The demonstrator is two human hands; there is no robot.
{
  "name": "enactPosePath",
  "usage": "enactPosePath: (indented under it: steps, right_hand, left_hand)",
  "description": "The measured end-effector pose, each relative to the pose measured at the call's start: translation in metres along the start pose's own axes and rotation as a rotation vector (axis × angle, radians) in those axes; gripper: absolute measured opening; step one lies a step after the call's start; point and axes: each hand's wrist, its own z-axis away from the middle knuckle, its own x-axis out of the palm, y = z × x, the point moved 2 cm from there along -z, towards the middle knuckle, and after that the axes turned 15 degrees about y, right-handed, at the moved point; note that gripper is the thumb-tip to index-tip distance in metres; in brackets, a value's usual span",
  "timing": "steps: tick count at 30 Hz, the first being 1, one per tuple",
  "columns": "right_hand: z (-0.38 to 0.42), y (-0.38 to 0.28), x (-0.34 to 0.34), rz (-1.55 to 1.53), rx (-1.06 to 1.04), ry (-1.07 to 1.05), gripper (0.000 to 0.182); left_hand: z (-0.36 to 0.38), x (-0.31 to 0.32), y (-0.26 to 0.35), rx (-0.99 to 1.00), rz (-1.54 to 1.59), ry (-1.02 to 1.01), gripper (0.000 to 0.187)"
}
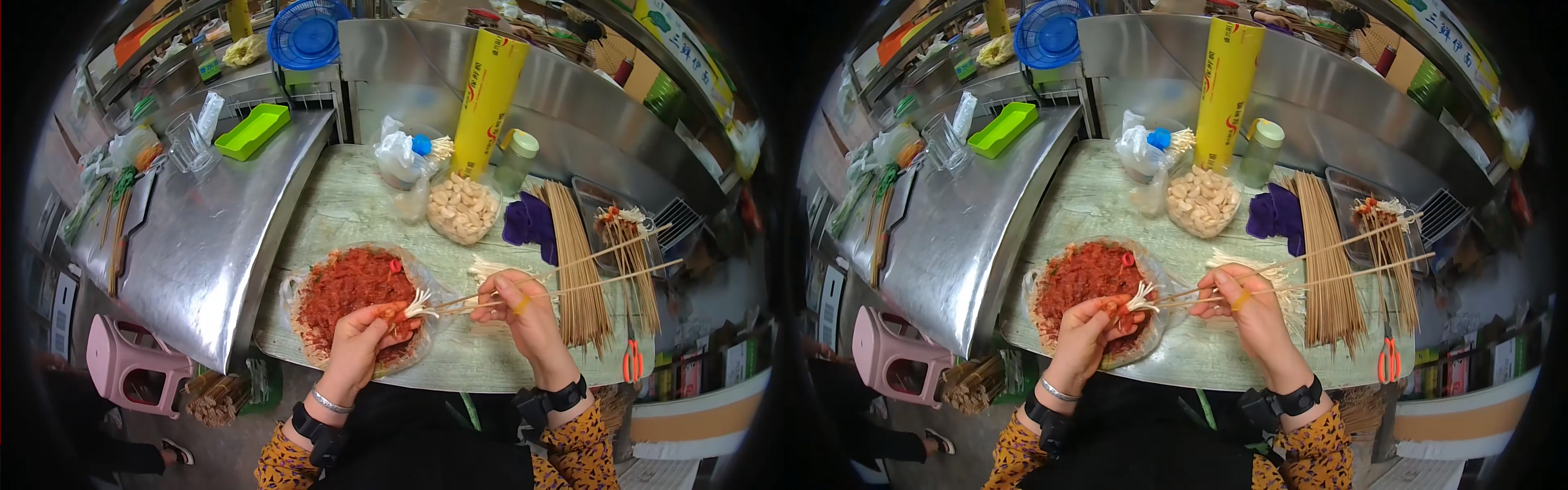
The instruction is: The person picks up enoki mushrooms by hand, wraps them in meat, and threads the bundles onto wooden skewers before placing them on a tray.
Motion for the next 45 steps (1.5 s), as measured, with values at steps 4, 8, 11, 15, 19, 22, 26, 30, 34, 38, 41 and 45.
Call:
enactPosePath:
  steps: [4,8,11,15,19,22,26,30,34,38,41,45]
  right_hand:
    - [-0.005,-0.001,0.001,0.002,0.032,-0.068,0.026]
    - [-0.006,-0.004,0.0,-0.022,0.041,-0.13,0.027]
    - [0.008,-0.008,-0.003,-0.152,-0.083,-0.073,0.028]
    - [0.032,0.004,0.002,-0.175,-0.224,-0.115,0.03]
    - [0.04,0.014,0.013,-0.095,-0.334,-0.103,0.028]
    - [0.042,0.017,0.018,-0.042,-0.37,-0.116,0.026]
    - [0.047,0.018,0.022,-0.005,-0.427,-0.116,0.027]
    - [0.055,0.018,0.023,0.206,-0.539,-0.109,0.024]
    - [0.06,0.007,0.035,0.465,-0.766,-0.14,0.019]
    - [0.066,0.0,0.043,0.524,-0.815,-0.15,0.015]
    - [0.067,0.0,0.047,0.478,-0.856,-0.17,0.012]
    - [0.063,0.007,0.053,0.52,-0.968,-0.191,0.013]
  left_hand:
    - [0.0,-0.003,0.0,-0.027,-0.045,-0.006,0.027]
    - [0.001,-0.006,0.001,-0.083,0.097,-0.019,0.027]
    - [0.0,-0.004,0.006,-0.059,0.232,0.041,0.028]
    - [-0.005,-0.01,0.007,-0.003,0.376,0.095,0.032]
    - [-0.002,-0.004,0.006,-0.001,0.401,0.14,0.034]
    - [0.0,-0.003,0.003,-0.007,0.416,0.15,0.034]
    - [0.001,-0.001,0.001,-0.01,0.426,0.18,0.034]
    - [-0.002,-0.004,-0.005,-0.012,0.431,0.224,0.033]
    - [-0.002,-0.002,-0.008,0.027,0.433,0.25,0.032]
    - [0.001,0.002,-0.008,0.177,0.342,0.29,0.03]
    - [0.001,0.002,-0.007,0.288,0.268,0.296,0.03]
    - [-0.002,0.001,-0.009,0.172,0.292,0.319,0.029]
